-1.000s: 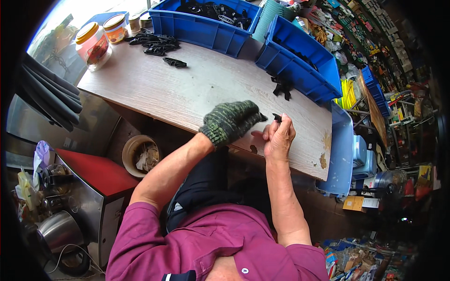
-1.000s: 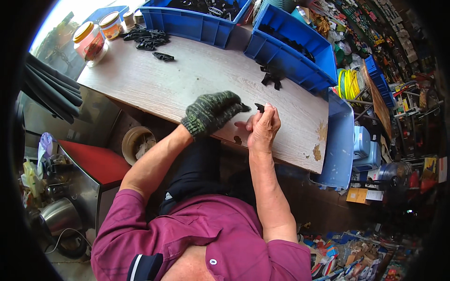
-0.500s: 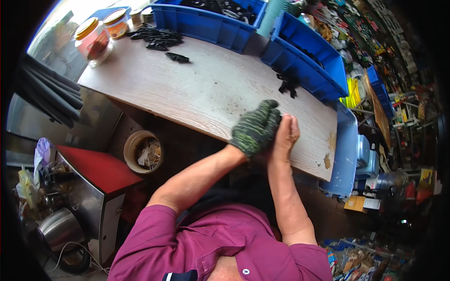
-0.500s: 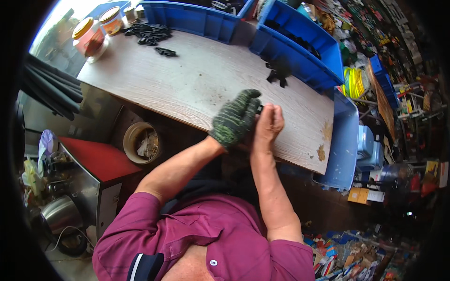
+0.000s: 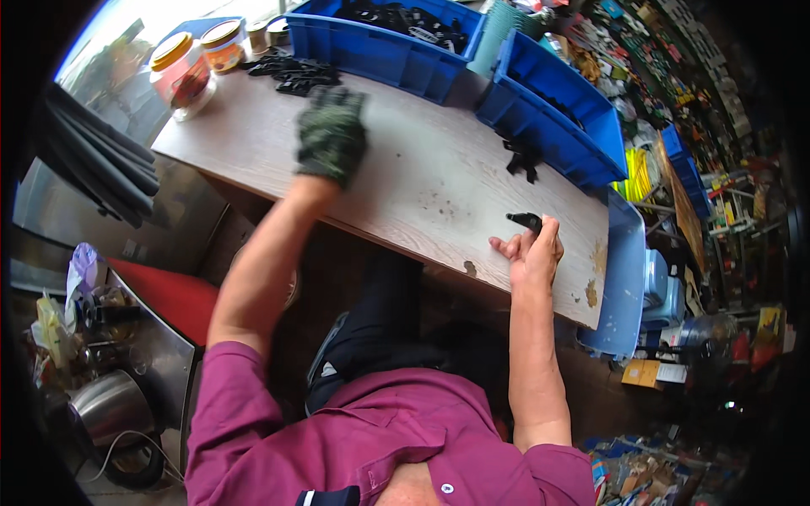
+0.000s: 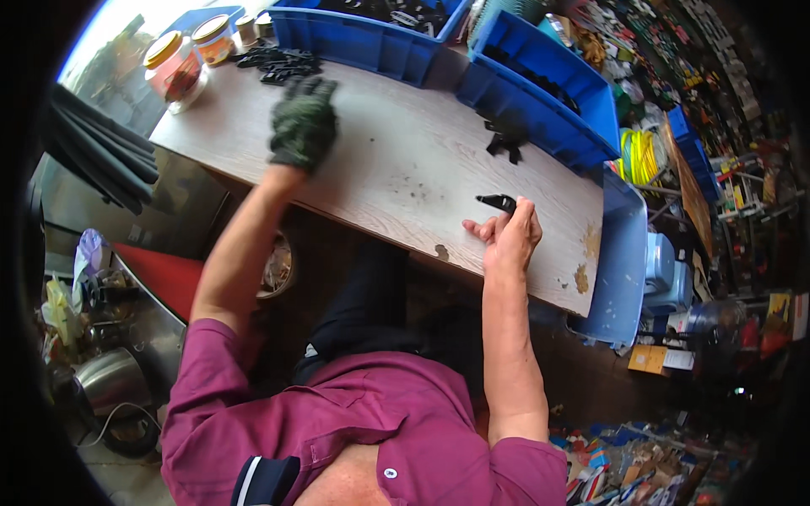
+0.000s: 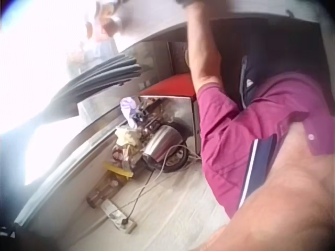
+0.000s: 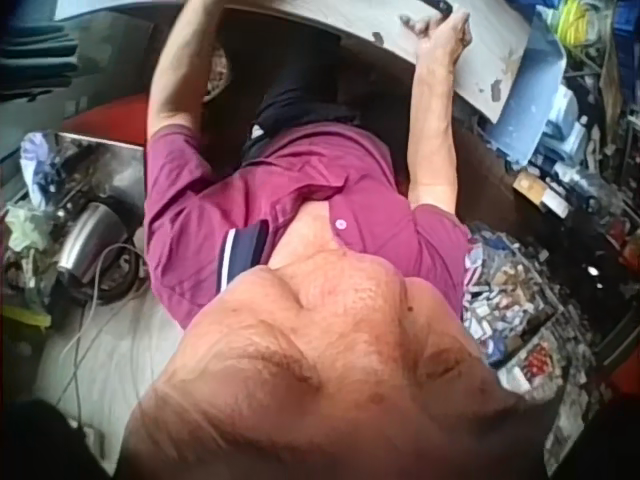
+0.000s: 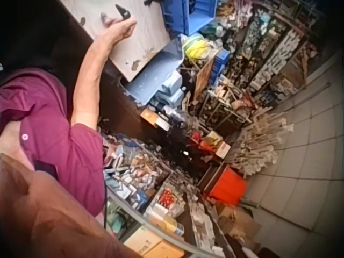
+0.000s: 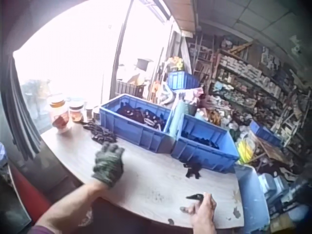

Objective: Sorting and inspecting small black plastic hardware components at a workshop bench.

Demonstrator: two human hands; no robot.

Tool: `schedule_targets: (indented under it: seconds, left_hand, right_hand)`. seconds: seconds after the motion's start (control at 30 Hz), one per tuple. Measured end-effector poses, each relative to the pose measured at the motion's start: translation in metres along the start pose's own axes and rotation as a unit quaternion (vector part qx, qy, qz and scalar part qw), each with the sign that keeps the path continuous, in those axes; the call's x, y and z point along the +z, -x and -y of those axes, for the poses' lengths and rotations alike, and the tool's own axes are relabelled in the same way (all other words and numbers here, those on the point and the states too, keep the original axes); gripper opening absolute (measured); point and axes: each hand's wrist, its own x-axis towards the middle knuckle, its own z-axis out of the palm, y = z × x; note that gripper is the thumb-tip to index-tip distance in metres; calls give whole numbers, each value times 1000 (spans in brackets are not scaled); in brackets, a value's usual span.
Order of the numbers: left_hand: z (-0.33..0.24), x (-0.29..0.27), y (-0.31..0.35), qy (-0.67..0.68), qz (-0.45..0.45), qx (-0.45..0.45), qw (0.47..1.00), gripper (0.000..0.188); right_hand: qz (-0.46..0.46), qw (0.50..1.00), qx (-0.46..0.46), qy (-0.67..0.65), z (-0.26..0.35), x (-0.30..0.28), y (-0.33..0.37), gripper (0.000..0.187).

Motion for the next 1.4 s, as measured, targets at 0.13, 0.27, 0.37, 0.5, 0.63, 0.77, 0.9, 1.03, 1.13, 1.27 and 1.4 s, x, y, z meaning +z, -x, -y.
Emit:
schedule_targets:
  seconds: [0.13,0.27,0.37,0.5,0.63,0.77,0.9,1.03,1.13,1.27,1.4]
  left_hand:
    - [45,4,-15,-20,157,-4,987,35]
    - [17,2,-12,1,120,56,991,33]
    - [-1,-2,-8,57,161,96,981,26]
    - [-12,-12,-9,-1,167,41,985,21]
    - [-13,-4,-3,48,152,61,985,22]
    - [-41,-12,11,94,141,113,979,22]
    - [-49,-15,12,109,130,101,980,27]
    - [-47,-15,12,143,65,96,983,30]
    - [-50,-20,11,173,-8,92,981,30]
    - [-65,-17,25,260,-12,82,962,30]
    - [-132,-15,48,375,103,46,920,39]
  right_hand:
    - [-163,986,-3,-44,31,-33,-49,35]
    - [-268,958,-100,-24,59,-73,-81,32]
    - [-276,958,-66,34,61,-77,-89,30]
    - [-138,983,-44,112,43,-65,-95,36]
    - [-67,971,-8,228,33,-28,-100,42]
    - [-69,939,-27,335,27,-3,-113,38]
    - [-78,903,-44,420,27,14,-120,37]
    - [-75,860,-103,494,23,17,-121,34]
    - [-70,894,-99,432,21,0,-124,35]
    - [-16,971,-15,240,15,1,-91,36]
    - [86,986,2,141,-1,11,-40,32]
